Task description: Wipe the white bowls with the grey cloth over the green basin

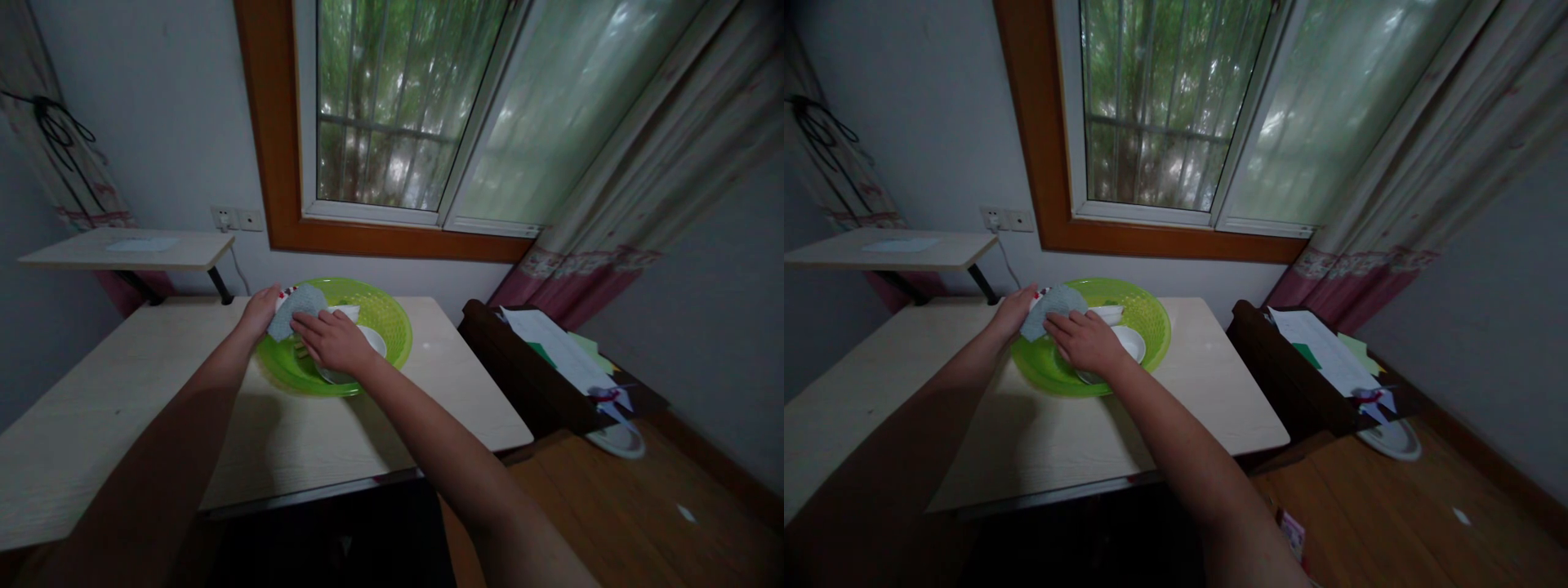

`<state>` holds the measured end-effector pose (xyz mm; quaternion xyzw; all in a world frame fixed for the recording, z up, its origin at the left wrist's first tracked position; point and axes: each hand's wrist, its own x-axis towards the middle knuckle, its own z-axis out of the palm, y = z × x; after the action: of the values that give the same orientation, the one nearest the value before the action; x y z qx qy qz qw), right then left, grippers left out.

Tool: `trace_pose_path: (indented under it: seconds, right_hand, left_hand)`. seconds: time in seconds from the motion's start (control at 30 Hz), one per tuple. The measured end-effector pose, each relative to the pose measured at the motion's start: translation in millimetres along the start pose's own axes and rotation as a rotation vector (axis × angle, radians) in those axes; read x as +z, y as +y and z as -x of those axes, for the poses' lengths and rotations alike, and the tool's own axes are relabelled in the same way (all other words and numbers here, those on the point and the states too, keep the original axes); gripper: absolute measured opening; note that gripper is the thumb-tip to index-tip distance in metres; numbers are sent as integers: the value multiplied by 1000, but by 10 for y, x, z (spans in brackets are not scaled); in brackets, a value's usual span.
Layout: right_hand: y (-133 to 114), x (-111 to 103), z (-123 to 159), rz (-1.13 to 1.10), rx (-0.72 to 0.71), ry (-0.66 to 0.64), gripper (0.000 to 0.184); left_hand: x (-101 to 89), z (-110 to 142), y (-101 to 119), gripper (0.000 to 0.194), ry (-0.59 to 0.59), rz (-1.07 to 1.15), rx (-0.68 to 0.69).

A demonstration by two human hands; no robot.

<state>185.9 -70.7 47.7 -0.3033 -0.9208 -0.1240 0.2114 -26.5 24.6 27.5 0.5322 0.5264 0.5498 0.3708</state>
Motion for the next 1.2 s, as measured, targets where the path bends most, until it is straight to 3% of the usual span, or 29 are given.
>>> trace_pose_path:
  seconds: [0.2, 0.37, 0.53, 0.6, 0.7, 0.77, 0.9, 1.07, 1.2]
  right_hand:
    - [31, 16, 132, 25, 151, -3, 41]
    - [16, 53, 166, -47, 32, -61, 37]
    - [2, 95, 159, -116, -27, -32, 42]
    - [-3, 94, 153, -93, 10, -30, 47]
    - [-7, 75, 142, -42, 95, -29, 52]
    - [-10, 55, 136, -18, 145, -19, 52]
    - [-26, 6, 145, -8, 208, -8, 45]
    - [-44, 1, 182, -58, 110, -106, 39]
    - [-38, 38, 184, -107, 30, -106, 46]
  left_hand:
    - [58, -64, -92, 42, 19, 109, -39]
    - [51, -57, -76, 41, 34, 60, -4]
    - [2, -53, -19, 41, 16, -63, -6]
    - [-9, -41, -19, 38, -37, -27, -26]
    - [2, -8, -38, 39, -159, 216, -22]
    - [24, 8, -45, 41, -103, 254, -24]
    - [56, 15, -23, 45, 41, 178, -54]
    - [29, 15, 49, 42, 58, 28, -22]
    - [-5, -1, 57, 39, 34, -131, 6]
